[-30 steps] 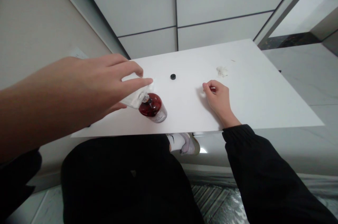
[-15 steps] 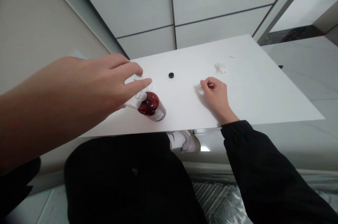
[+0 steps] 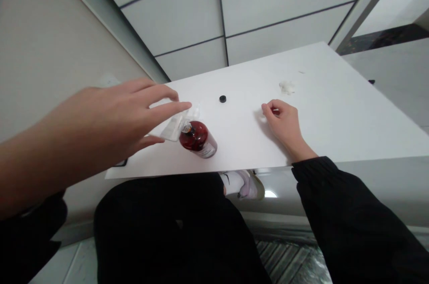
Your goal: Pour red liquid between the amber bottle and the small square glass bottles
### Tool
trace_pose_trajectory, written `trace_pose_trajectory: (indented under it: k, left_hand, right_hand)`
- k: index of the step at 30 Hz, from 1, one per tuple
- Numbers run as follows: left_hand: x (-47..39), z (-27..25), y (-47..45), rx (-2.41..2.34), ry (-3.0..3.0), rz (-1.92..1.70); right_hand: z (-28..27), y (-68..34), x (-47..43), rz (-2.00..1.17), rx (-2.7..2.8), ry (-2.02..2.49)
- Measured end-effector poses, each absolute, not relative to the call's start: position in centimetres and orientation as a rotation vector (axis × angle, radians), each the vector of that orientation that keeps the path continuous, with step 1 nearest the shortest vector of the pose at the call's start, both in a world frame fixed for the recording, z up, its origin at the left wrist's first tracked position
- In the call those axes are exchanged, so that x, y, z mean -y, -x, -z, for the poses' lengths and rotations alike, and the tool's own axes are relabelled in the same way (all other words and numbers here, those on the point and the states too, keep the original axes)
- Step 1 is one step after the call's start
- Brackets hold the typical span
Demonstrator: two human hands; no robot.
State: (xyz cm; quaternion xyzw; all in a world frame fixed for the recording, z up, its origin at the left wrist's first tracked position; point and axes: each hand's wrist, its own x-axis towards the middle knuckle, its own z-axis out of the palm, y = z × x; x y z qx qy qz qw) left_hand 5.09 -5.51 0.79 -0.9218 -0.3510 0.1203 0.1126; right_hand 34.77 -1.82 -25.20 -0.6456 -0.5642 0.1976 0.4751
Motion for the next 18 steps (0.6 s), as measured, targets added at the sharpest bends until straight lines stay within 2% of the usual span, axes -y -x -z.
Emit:
trace_pose_trajectory:
  k: [18]
  left_hand:
    - [3.6,1.2,-0.4,1.001,2.934,-0.123]
  right_hand:
    - [23.6,-33.9,2.1,-0.522,1.328,1.659]
